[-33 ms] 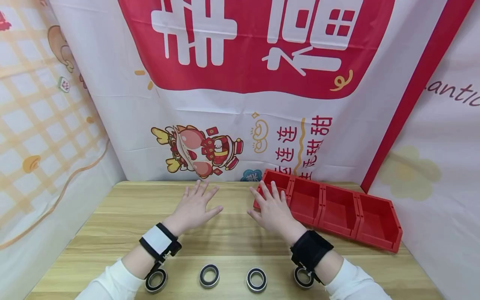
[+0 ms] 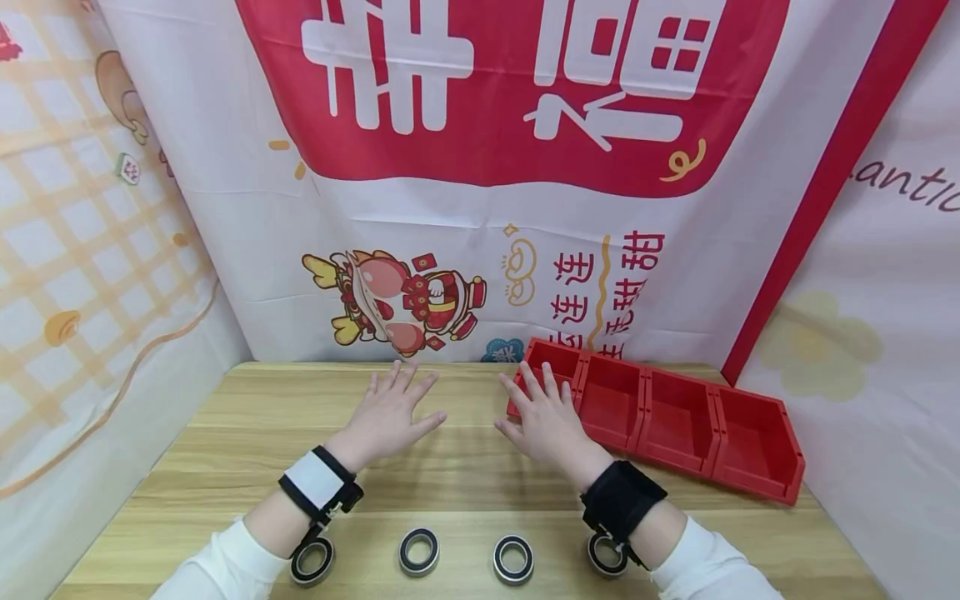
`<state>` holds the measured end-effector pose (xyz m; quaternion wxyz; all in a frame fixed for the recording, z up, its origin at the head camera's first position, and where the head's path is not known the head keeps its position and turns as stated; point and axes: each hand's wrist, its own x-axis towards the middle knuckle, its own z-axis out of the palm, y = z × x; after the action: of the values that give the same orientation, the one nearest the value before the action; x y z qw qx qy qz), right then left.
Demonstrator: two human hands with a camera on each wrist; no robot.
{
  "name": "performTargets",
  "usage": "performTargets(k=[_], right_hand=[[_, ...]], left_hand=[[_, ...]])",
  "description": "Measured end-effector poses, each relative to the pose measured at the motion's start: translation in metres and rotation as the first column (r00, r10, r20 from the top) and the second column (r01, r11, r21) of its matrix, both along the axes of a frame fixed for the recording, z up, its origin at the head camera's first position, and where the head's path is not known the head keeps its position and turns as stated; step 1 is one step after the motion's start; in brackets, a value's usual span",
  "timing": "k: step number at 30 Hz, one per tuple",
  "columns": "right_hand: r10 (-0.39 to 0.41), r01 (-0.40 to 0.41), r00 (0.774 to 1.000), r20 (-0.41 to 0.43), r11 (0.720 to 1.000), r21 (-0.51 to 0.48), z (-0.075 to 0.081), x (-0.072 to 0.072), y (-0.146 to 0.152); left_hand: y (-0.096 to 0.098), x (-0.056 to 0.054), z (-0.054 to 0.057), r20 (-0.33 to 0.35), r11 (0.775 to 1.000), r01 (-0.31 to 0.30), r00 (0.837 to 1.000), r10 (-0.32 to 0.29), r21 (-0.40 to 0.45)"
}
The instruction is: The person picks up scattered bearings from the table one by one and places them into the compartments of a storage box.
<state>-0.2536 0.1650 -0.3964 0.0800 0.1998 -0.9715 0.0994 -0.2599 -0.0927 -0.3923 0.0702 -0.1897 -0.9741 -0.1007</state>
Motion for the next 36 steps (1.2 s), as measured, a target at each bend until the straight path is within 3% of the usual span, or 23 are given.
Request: performTargets(k=[7,14,18,24,28,30,36], right_hand=[[-0.004,0.005,1.0,0.017,1.0,-0.007,0.002,0.0,0.005],[-0.035,0.037,0.997,0.063,0.999,-0.018,0.014,-0.001,0.027],[-0.072,0.073,0.997,0.04,0.997,-0.017,0.029,-0.005,0.057],[-0.18,0.179,0.983,0.043,0.983,0.027,0.048,-0.016,0.127],[-0.276,0.274,0.958,0.072,0.961,0.041,0.053,-0.024,0.182],[-0.325,0.323,0.943,0.07,0.946,0.033,0.052,-0.028,0.209],[-0.472,0.48,0.87,0.144,0.877,-0.026,0.041,-0.021,0.272]], left_hand=[[0.001,-0.004,-0.003,0.006,1.0,-0.002,1.0,0.002,-0.01],[0.013,-0.009,0.004,0.029,1.0,0.008,1.0,-0.007,-0.028],[0.031,-0.02,0.012,0.061,0.999,0.028,0.998,-0.027,-0.02],[0.075,-0.041,0.019,0.172,0.991,0.071,0.981,-0.09,0.114],[0.107,-0.053,0.013,0.224,0.966,0.084,0.964,-0.141,0.245],[0.119,-0.06,0.009,0.232,0.947,0.061,0.963,-0.139,0.316],[0.14,-0.08,-0.006,0.257,0.86,-0.091,0.965,-0.049,0.503]])
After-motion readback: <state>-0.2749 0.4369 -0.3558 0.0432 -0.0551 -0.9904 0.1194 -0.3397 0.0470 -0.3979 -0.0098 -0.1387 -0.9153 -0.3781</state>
